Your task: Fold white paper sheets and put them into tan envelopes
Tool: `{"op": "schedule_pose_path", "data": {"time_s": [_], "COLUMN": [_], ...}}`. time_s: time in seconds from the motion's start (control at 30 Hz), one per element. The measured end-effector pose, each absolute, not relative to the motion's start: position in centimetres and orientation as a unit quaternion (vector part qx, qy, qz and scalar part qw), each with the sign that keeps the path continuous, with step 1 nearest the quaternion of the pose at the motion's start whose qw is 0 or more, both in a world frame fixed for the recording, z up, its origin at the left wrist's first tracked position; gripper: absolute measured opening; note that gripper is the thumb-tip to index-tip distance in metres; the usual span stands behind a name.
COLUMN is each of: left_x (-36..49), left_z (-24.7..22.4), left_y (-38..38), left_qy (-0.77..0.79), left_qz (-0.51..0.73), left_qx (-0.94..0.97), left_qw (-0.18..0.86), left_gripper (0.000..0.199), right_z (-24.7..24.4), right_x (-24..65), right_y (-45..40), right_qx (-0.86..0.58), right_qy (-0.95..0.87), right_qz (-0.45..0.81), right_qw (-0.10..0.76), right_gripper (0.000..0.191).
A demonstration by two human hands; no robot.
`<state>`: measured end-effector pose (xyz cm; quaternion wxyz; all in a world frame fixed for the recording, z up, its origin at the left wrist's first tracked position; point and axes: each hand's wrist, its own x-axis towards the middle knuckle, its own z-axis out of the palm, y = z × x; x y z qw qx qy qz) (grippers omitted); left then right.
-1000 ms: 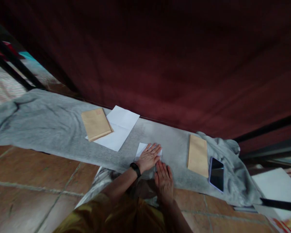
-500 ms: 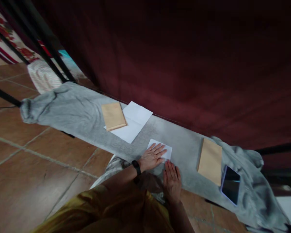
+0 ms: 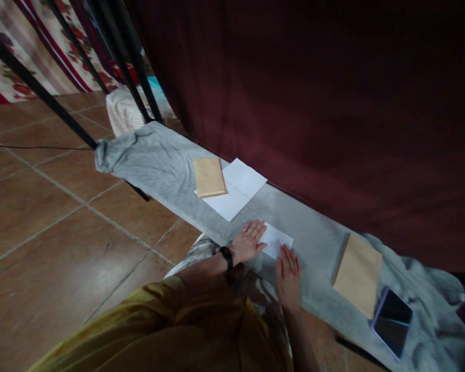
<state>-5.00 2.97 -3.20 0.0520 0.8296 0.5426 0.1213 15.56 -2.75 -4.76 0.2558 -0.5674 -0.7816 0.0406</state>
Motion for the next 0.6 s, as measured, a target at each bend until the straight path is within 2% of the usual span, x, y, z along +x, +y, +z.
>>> {"op": "schedule_pose_path", "data": {"time_s": [0.13, 0.27, 0.47, 0.6], "left_x": [-5.0, -4.4, -3.7, -4.5], "left_z": [-3.1, -3.1, -3.1, -2.9], "left_y": [2.6, 1.8, 3.5, 5.5], "left_qy": [0.552, 0.586, 0.620, 0.604], "left_qz": [0.128, 0.160, 0.372, 0.444], "left_qx": [0.823, 0.792, 0.622, 0.516], "left_qw": [0.042, 0.061, 0.301, 0.415], "left_gripper": [0.060, 0.059, 0.053, 0.048], "right_z": [-4.5, -4.6, -4.5, -4.2], "right_x": [13.4, 12.5, 12.1, 11.7], "right_y": [-1.8, -2.0, -1.8, -1.9], "right_qx": [-0.570, -0.576, -0.594, -0.606], "right_qy": [-0.799, -0.800, -0.785, -0.773], "right_qz": [0.002, -0.032, -0.032, -0.029], "right_qw": [0.189, 0.165, 0.171, 0.186], "right_gripper": [0.051, 0.052, 0.051, 0.051]}}
